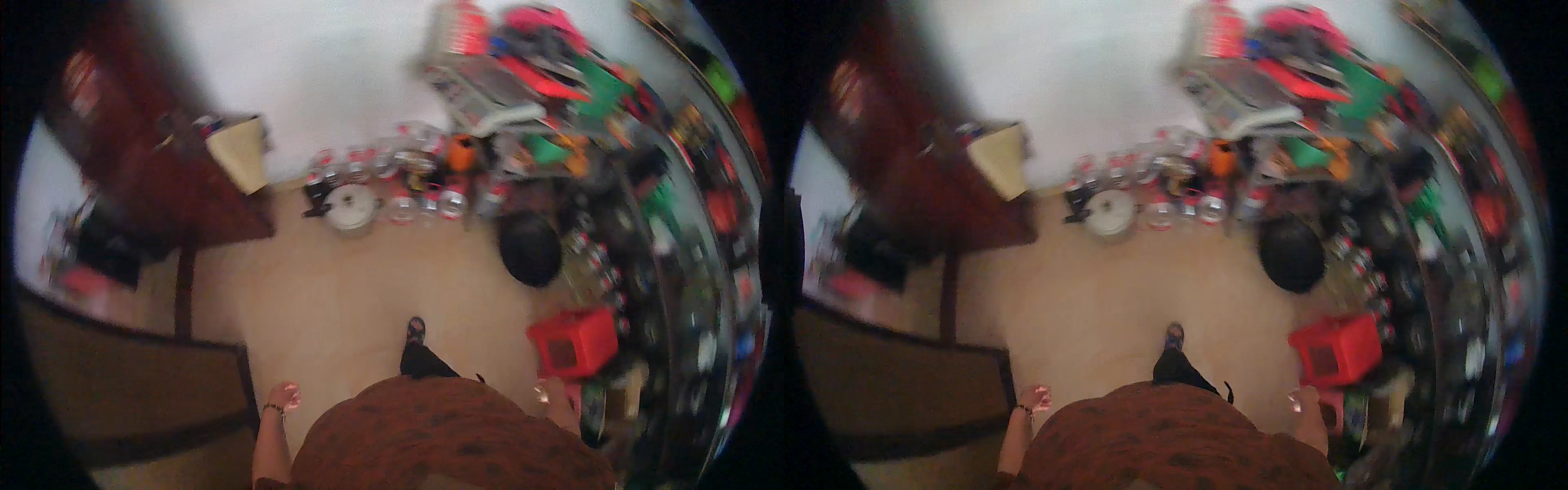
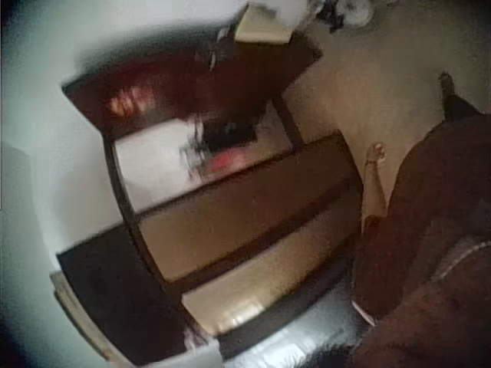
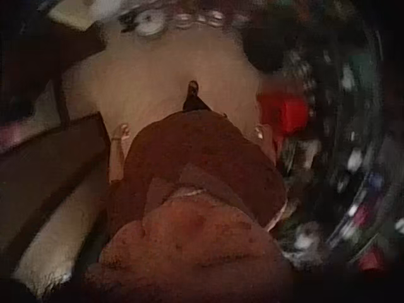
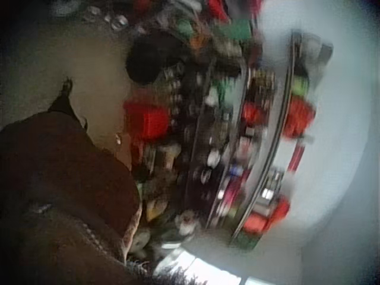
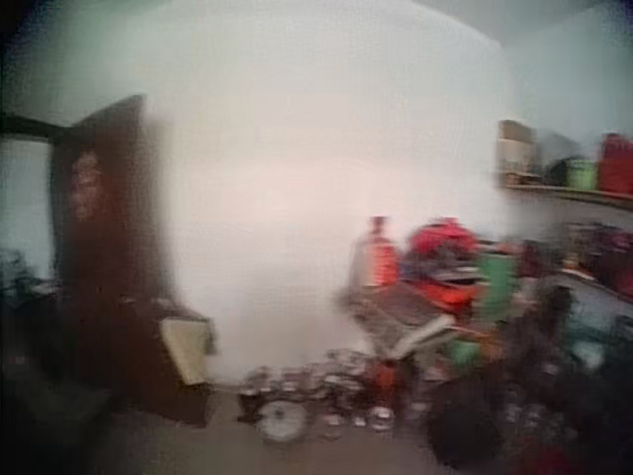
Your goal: The person prepares a meal by washing their hands and a utensil in the sink, stirring a pot on the stove, fetching two eggs from a storage area, cracking them into a small bowl, and whisking them with chopsticks.
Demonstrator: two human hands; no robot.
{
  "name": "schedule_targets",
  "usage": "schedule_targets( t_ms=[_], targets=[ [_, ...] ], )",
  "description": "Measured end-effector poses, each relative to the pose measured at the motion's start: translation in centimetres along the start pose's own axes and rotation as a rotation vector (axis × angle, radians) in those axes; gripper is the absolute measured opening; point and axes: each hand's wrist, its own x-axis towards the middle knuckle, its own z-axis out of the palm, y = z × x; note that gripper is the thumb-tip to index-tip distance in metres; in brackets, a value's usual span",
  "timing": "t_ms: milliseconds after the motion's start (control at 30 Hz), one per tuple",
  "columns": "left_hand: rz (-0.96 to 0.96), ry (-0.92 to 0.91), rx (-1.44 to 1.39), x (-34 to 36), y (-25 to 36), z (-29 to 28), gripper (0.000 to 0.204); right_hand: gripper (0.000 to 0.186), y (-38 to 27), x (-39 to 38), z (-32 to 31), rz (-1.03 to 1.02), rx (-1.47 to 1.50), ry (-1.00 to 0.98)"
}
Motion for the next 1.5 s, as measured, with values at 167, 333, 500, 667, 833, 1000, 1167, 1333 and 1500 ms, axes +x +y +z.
schedule_targets(
  t_ms=[167,333,500,667,833,1000,1167,1333,1500],
  targets=[
    [0.027,0.240,-0.079,-3.4,-0.7,-2.3,0.009,0.030,-6.1,9.3,-21.0,-0.367,-0.701,-0.145],
    [-0.266,0.495,-0.183,-9.2,-3.8,-0.4,0.012,0.034,-19.2,21.5,-41.1,-0.515,-0.912,-0.247],
    [-0.414,0.609,-0.482,-8.0,-10.1,0.3,0.022,0.045,-45.1,31.4,-57.0,-0.515,-0.304,0.133],
    [-0.288,0.484,-0.817,-5.2,-12.7,1.4,0.022,0.041,-76.4,24.9,-67.2,-0.972,0.106,0.173],
    [-0.199,0.433,-0.249,-0.1,-5.5,-8.6,0.025,0.047,-97.3,21.7,-68.6,-1.309,0.433,-0.326],
    [0.041,0.776,0.301,3.5,4.4,-20.4,0.029,0.044,-108.2,7.5,-69.0,-1.176,0.319,-0.491],
    [0.532,0.662,0.283,0.4,22.3,-29.9,0.026,0.039,-117.0,9.1,-70.3,-1.089,0.501,-0.710],
    [0.637,0.452,-0.305,3.4,32.3,-40.3,0.025,0.032,-131.6,17.8,-69.9,-1.087,0.638,-1.020],
    [0.498,0.436,-0.493,0.1,42.6,-48.2,0.027,0.029,-147.5,16.3,-72.4,-1.051,0.399,-0.877]
  ],
)
